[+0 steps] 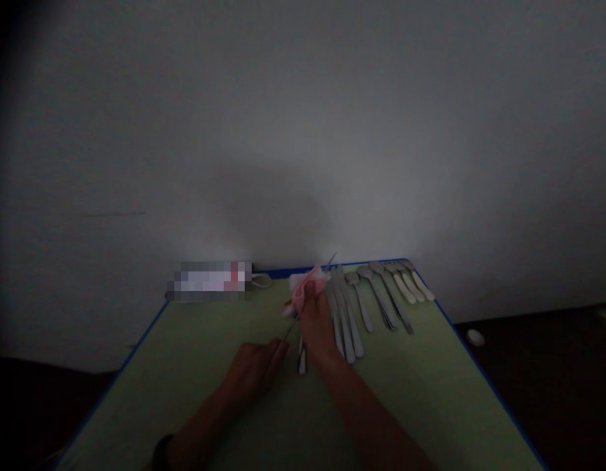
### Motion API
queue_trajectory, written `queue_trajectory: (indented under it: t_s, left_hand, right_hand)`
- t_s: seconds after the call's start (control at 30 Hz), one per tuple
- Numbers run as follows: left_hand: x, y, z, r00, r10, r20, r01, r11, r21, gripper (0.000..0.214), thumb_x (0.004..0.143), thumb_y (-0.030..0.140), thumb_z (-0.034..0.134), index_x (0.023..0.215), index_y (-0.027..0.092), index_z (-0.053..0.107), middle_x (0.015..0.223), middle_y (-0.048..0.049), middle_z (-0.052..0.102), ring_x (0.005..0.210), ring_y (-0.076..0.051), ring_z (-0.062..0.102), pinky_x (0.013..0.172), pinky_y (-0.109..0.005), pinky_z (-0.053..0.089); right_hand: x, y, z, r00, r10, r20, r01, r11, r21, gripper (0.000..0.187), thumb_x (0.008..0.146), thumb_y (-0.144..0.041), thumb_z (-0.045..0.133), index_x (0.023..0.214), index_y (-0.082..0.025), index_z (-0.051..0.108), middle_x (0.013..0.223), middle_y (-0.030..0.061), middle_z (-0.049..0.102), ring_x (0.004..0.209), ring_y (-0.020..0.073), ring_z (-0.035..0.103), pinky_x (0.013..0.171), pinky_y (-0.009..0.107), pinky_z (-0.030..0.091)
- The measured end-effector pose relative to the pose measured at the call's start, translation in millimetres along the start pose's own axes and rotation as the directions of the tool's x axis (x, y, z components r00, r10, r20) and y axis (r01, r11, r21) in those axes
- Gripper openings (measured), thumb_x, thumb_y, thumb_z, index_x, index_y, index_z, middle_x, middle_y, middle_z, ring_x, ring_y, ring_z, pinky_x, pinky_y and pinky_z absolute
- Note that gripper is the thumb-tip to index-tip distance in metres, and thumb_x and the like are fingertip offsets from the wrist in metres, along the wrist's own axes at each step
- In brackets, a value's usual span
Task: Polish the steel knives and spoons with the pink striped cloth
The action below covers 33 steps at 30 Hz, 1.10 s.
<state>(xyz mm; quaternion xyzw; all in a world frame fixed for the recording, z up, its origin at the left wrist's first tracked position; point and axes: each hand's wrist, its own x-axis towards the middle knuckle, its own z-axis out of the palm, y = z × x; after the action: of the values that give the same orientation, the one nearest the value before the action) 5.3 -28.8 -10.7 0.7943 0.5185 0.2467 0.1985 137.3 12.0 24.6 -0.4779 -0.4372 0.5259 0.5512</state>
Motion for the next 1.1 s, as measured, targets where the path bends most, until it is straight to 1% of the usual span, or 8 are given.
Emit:
queue_trajectory:
  t_s: [0.07,0.2,0.33,0.47,0.6,0.77,0.93,1.1]
  left_hand:
    - [-2,2,3.1,0.995,0.056,0.077,-0.070,0.980,0.186,0.037,0.094,0.034,0.034,0.072,0.019,0.060,0.052,-0.0041,0.061,0.043,-0.017,0.053,0.049,-0.025,0.028]
    - [-6,5,3.4,0.978,0.109,0.178,-0.167,0.921,0.352,0.044,0.097,0.036,0.024,0.075,0.018,0.059,0.056,-0.0047,0.065,0.049,-0.019,0.060,0.050,-0.026,0.033]
    - [-7,8,-0.3,0.972,0.118,0.204,-0.189,0.908,0.374,0.045,0.097,0.035,0.023,0.075,0.018,0.059,0.059,-0.0052,0.066,0.051,-0.019,0.062,0.050,-0.026,0.035]
    - [-5,5,0.0,0.983,0.074,0.166,-0.130,0.924,0.359,0.046,0.097,0.033,0.023,0.073,0.017,0.060,0.057,-0.0058,0.066,0.050,-0.019,0.062,0.049,-0.025,0.034]
    - [-2,0,-1.0,0.987,0.040,0.153,-0.091,0.937,0.338,0.048,0.097,0.028,0.019,0.079,0.016,0.061,0.062,-0.0068,0.068,0.049,-0.016,0.061,0.047,-0.024,0.033]
    - [-1,5,-2.7,0.987,0.022,0.158,-0.077,0.934,0.348,0.046,0.097,0.034,0.023,0.075,0.016,0.059,0.056,-0.0060,0.064,0.048,-0.017,0.059,0.048,-0.025,0.032]
    - [-2,9,-6.5,0.987,0.007,0.161,-0.020,0.997,0.079,0.040,0.097,0.039,0.026,0.075,0.018,0.052,0.061,-0.0012,0.061,0.055,-0.014,0.058,0.054,-0.023,0.035]
    - [-1,6,-9.8,0.981,-0.026,0.193,0.063,0.980,-0.189,0.038,0.096,0.039,0.027,0.072,0.018,0.048,0.060,0.0026,0.053,0.053,-0.011,0.050,0.052,-0.021,0.034]
  right_hand:
    - [14,-10,-17,0.988,-0.006,-0.151,0.019,0.997,0.081,0.052,0.081,-0.065,0.035,0.081,-0.018,0.058,0.074,0.0044,0.066,0.071,0.0179,0.060,0.066,0.028,0.043]
    - [36,-26,-44,0.956,-0.036,-0.292,0.107,0.967,0.231,0.044,0.079,-0.061,0.043,0.082,-0.019,0.056,0.070,0.0011,0.064,0.061,0.0155,0.058,0.058,0.027,0.041]
    - [33,-26,-41,0.918,-0.090,-0.386,0.141,0.984,0.106,0.048,0.081,-0.062,0.039,0.080,-0.017,0.057,0.068,0.0016,0.064,0.062,0.0155,0.058,0.061,0.028,0.041]
    - [4,-15,-7,0.962,-0.072,-0.264,0.045,0.993,-0.106,0.055,0.084,-0.062,0.031,0.070,-0.017,0.059,0.065,0.0035,0.064,0.063,0.0159,0.059,0.066,0.029,0.042]
    - [-17,1,18,0.994,0.055,-0.091,-0.064,0.993,-0.095,0.053,0.082,-0.064,0.036,0.071,-0.017,0.059,0.066,0.0048,0.066,0.060,0.0167,0.060,0.061,0.028,0.044]
    - [0,0,-4,0.993,0.014,-0.115,-0.017,1.000,-0.022,0.047,0.081,-0.060,0.043,0.079,-0.018,0.061,0.074,0.0060,0.068,0.067,0.0185,0.062,0.064,0.029,0.045]
    - [23,-11,-27,0.978,0.039,-0.207,-0.006,0.987,0.159,0.049,0.080,-0.061,0.042,0.080,-0.016,0.062,0.070,0.0063,0.067,0.062,0.0189,0.062,0.057,0.029,0.044]
    - [8,-5,-6,0.985,-0.021,-0.172,0.041,0.993,0.111,0.053,0.084,-0.060,0.036,0.081,-0.016,0.064,0.079,0.0081,0.069,0.070,0.0189,0.062,0.067,0.030,0.045]
